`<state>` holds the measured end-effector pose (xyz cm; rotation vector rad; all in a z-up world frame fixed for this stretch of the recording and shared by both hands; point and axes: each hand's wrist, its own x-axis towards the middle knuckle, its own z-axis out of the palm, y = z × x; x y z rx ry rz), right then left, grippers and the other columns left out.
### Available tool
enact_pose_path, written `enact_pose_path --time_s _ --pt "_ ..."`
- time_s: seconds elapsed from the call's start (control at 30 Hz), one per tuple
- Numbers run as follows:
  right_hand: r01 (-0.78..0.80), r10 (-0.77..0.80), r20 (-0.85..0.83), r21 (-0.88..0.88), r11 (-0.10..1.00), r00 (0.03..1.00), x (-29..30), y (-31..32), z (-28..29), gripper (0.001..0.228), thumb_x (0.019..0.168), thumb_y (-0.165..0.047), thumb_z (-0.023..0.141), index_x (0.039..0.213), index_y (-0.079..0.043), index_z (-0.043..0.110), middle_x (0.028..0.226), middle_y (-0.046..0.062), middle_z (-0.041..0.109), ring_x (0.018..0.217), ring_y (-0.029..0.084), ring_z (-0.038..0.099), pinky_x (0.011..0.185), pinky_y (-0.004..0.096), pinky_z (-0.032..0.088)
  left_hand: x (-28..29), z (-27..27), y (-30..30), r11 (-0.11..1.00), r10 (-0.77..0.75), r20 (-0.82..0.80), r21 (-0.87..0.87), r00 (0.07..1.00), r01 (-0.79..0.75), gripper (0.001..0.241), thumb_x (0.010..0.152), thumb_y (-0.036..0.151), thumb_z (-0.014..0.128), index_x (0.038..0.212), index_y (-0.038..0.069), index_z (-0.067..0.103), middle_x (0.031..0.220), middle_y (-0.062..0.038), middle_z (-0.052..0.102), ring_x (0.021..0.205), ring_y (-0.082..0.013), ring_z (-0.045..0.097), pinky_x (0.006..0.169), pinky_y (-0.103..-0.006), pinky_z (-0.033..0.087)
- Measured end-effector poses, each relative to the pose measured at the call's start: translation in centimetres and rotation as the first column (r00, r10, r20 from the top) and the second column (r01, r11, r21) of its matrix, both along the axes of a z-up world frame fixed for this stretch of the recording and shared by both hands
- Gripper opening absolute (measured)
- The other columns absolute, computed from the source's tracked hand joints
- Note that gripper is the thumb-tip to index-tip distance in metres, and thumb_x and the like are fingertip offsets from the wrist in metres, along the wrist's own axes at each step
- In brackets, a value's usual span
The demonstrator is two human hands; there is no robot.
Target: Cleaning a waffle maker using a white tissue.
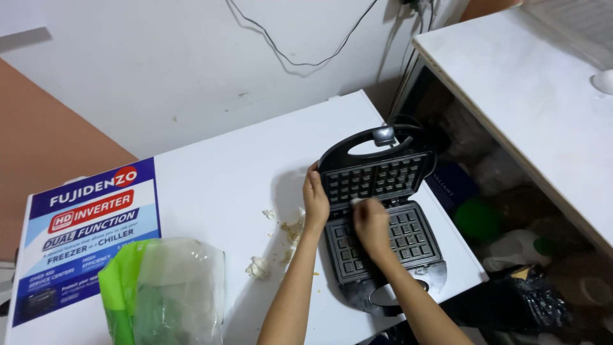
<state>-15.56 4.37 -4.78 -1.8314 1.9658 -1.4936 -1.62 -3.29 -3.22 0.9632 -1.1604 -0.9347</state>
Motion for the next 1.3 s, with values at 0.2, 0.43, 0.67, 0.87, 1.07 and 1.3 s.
enact_pose_path --time_s 0.2,0.43,0.67,0.87,1.07,1.3 --pt "-0.339 0.338 0.142 -0.015 0.941 0.931 2.8 1.0 5.9 0.010 0.089 -0.003 0.075 0.094 0.000 0.067 0.082 0.013 0.065 0.064 0.026 0.066 0.059 0.036 0.053 0.2 -0.9 0.0 1.000 -0.018 -0.046 0.003 0.999 0.018 0.052 0.113 0.039 0.035 0.137 -0.002 0.058 0.127 -0.013 0.069 0.120 -0.0220 0.062 0.106 -0.0339 0.047" --pt "-0.295 0.299 0.008 -0.149 0.944 0.954 2.4 -1.0 8.6 0.014 0.086 0.001 0.073 0.100 -0.001 0.069 0.091 0.012 0.064 0.075 0.028 0.067 0.065 0.036 0.054 0.2 -2.9 -0.6 1.000 -0.003 -0.055 0.016 0.998 0.004 0.050 0.113 0.037 0.038 0.136 -0.002 0.059 0.126 -0.014 0.069 0.119 -0.0219 0.062 0.105 -0.0340 0.046" --pt "-0.424 0.366 -0.305 -0.153 0.893 0.879 2.4 -0.6 10.2 0.028 0.079 0.006 0.073 0.106 0.000 0.071 0.095 0.015 0.063 0.087 0.033 0.065 0.075 0.040 0.055 0.3 -2.2 -0.5 1.000 0.004 -0.088 0.018 0.996 -0.003 0.051 0.112 0.038 0.038 0.134 -0.002 0.060 0.122 -0.013 0.070 0.114 -0.0217 0.064 0.102 -0.0347 0.049" --pt "-0.341 0.266 -0.464 -0.083 0.937 0.845 -2.0 -1.2 8.8 0.025 0.079 0.003 0.075 0.104 0.002 0.071 0.096 0.012 0.064 0.087 0.030 0.062 0.076 0.038 0.054 0.8 2.3 1.8 0.998 -0.038 -0.033 0.058 0.999 0.040 0.057 0.111 0.045 0.033 0.136 0.000 0.059 0.124 -0.012 0.070 0.118 -0.0214 0.064 0.104 -0.0337 0.048" --pt "-0.214 0.188 -0.333 -0.045 0.976 0.924 -2.3 -0.1 10.0 0.029 0.082 0.004 0.073 0.111 0.004 0.072 0.090 0.013 0.061 0.087 0.030 0.061 0.076 0.039 0.053 0.3 1.2 1.0 0.998 -0.011 -0.026 0.055 1.000 0.012 0.059 0.111 0.046 0.032 0.137 0.000 0.057 0.126 -0.013 0.069 0.121 -0.0222 0.062 0.107 -0.0336 0.045" --pt "-0.437 0.384 -0.320 -0.115 0.892 0.866 3.4 0.1 8.6 0.043 0.079 0.005 0.071 0.121 0.006 0.066 0.103 0.015 0.066 0.092 0.031 0.062 0.082 0.040 0.055 0.2 0.3 0.6 0.999 -0.002 -0.052 0.044 0.999 0.005 0.057 0.111 0.043 0.034 0.136 -0.001 0.058 0.124 -0.013 0.069 0.118 -0.0230 0.063 0.104 -0.0341 0.047"
